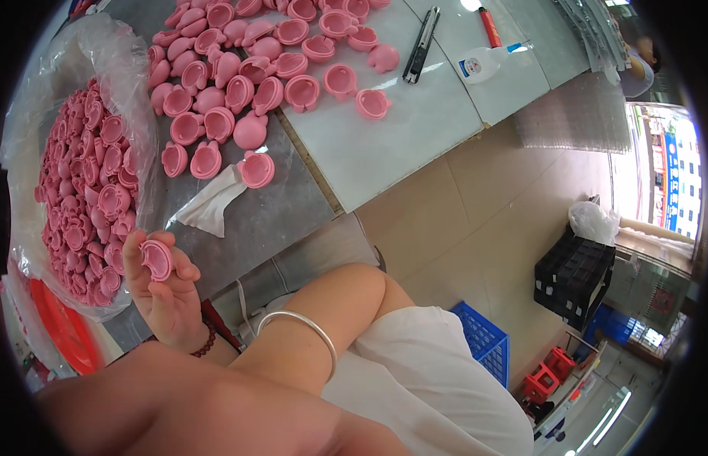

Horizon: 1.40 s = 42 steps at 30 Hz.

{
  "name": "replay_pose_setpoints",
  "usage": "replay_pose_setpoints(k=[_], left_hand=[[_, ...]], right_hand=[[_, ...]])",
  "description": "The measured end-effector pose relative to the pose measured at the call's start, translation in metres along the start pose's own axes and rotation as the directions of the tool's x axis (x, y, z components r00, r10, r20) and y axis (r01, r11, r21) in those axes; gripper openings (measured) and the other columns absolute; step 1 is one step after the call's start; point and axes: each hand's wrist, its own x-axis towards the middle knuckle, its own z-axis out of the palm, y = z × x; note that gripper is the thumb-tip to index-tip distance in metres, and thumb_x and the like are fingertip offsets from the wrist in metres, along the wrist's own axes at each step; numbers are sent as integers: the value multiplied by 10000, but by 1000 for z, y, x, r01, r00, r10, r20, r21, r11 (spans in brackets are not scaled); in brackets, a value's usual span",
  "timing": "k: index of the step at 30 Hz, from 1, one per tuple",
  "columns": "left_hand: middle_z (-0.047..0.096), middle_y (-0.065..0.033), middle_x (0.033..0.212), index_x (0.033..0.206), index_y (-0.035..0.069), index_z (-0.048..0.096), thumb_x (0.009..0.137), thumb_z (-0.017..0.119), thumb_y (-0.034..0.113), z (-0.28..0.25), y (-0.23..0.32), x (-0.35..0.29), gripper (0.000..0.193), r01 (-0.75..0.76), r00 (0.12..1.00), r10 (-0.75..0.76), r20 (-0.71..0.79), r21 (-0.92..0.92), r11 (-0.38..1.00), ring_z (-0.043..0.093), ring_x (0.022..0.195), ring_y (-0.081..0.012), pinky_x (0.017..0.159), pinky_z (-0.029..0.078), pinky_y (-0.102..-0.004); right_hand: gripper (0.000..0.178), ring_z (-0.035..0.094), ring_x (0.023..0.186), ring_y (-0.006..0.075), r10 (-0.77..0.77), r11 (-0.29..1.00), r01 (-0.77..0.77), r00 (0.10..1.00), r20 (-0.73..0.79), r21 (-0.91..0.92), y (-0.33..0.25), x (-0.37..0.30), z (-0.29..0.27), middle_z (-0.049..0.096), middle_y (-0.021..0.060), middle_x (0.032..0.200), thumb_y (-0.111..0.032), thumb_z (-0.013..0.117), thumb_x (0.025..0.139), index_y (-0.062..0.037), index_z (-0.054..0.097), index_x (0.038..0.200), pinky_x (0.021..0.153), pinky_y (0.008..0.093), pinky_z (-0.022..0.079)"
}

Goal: Applying glue to small pink plastic components and assembling them at a factory workbench.

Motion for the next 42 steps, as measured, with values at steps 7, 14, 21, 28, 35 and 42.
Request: replay_pose_setpoints(k=[7,14,21,28,35,42], left_hand=[[530,-206,994,1151,-17,401,727,678,308,2,4,1,601,-13,1000,14,-20,35,999,558,620,-175,531,466,-252],[561,-198,878,1072,-12,439,722,678,313,11,2,-10,534,18,997,-11,-82,84,996,571,536,-185,502,479,-257],[542,-239,991,1114,-44,416,724,680,192,0,2,4,527,-8,998,11,56,-47,999,587,757,-204,638,517,-296],[534,-213,1011,1133,-36,415,745,646,176,-8,12,-8,499,54,996,-56,-64,-34,998,572,791,-200,655,507,-293],[549,-172,1024,1138,-52,423,723,651,70,0,30,-20,489,168,982,-164,91,-44,985,556,923,-232,787,470,-345],[394,-177,1274,1235,30,407,716,651,169,-63,81,-22,591,28,886,463,-5,999,-43,339,1193,-349,950,284,-458]], right_hand=[[376,409,527,156,40,999,-40,999,7,14,0,-4,-2,453,49,605,-312,415,857,-69,423,570,499,282,315],[423,396,488,141,37,994,-43,997,63,96,-7,-18,5,445,42,565,-313,401,867,-73,416,519,470,272,304],[472,383,448,127,119,977,-131,989,84,165,18,5,1,437,35,524,-314,387,876,-76,409,469,441,262,293],[524,370,409,113,170,927,-206,976,139,313,23,37,-40,428,28,484,-315,372,885,-80,402,418,412,252,283],[464,298,387,99,182,983,-173,969,167,-68,8,20,-86,341,-18,443,-271,395,847,-82,453,427,402,257,164],[441,255,384,109,152,820,62,935,321,-570,16,-6,-99,296,-11,431,-233,426,828,-65,382,423,408,265,152]])
